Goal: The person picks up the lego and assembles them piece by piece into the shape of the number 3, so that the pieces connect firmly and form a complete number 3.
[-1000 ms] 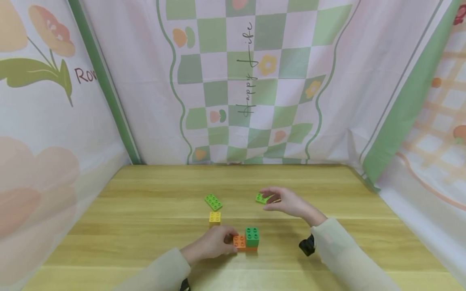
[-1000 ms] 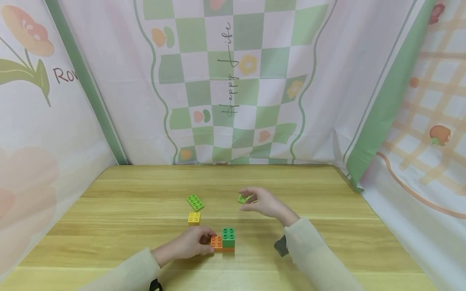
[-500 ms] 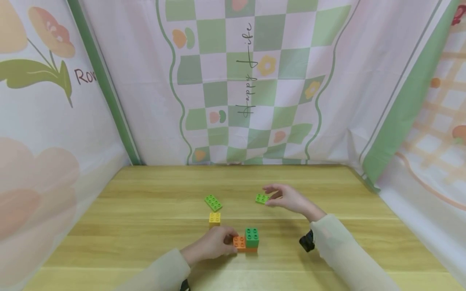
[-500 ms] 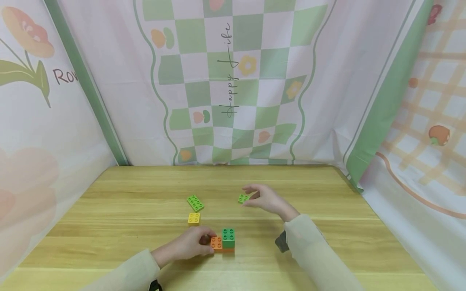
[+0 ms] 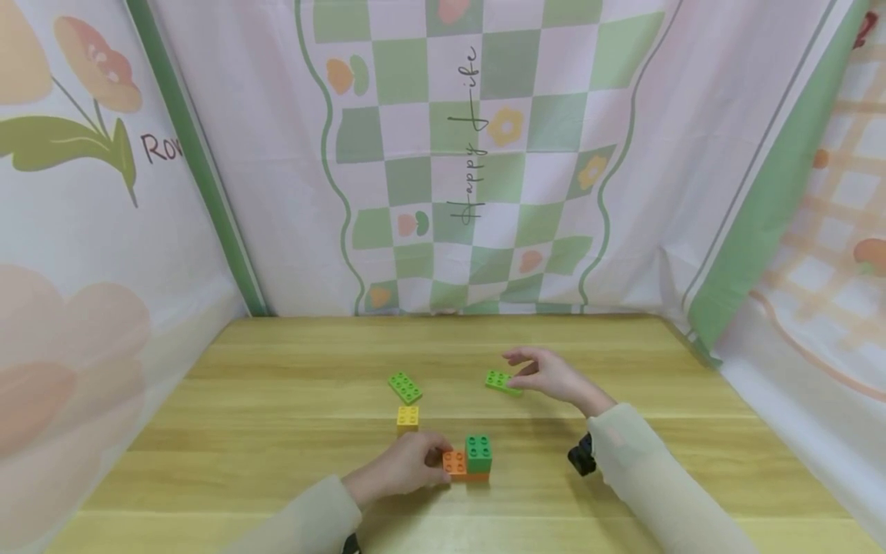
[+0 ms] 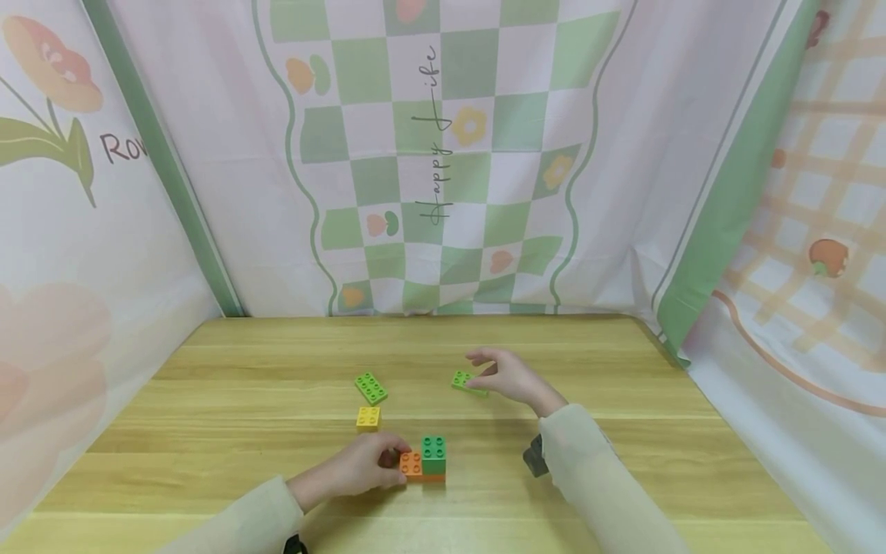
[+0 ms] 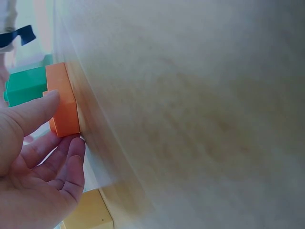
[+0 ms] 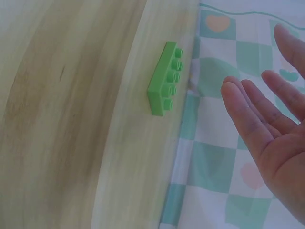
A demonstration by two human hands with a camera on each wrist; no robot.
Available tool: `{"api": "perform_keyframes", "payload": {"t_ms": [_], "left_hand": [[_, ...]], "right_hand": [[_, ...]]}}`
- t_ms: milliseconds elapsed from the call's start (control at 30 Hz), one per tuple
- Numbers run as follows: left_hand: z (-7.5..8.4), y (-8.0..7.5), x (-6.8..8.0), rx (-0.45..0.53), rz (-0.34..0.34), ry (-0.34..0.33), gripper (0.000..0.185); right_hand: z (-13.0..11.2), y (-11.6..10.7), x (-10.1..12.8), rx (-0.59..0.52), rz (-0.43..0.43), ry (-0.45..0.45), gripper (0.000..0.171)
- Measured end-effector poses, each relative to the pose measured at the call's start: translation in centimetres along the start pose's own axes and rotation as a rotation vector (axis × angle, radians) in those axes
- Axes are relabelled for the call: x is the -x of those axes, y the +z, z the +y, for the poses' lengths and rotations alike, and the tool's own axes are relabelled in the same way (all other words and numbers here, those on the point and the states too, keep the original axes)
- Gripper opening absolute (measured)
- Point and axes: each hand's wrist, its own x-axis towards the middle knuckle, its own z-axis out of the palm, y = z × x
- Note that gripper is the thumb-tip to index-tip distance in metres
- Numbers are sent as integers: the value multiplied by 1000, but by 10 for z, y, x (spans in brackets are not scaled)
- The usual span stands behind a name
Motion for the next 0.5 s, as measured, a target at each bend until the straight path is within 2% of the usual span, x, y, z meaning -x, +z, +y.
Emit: {"api": "perform_keyframes", "payload": {"t_ms": [233, 500], "left_hand": [[0, 0, 0, 9, -2, 3, 33], [2, 0, 2, 2, -4, -3, 33]], "right_hand": [[8, -2, -2, 14, 2, -11, 49], [18, -2, -3, 25, 9, 36, 50]]}}
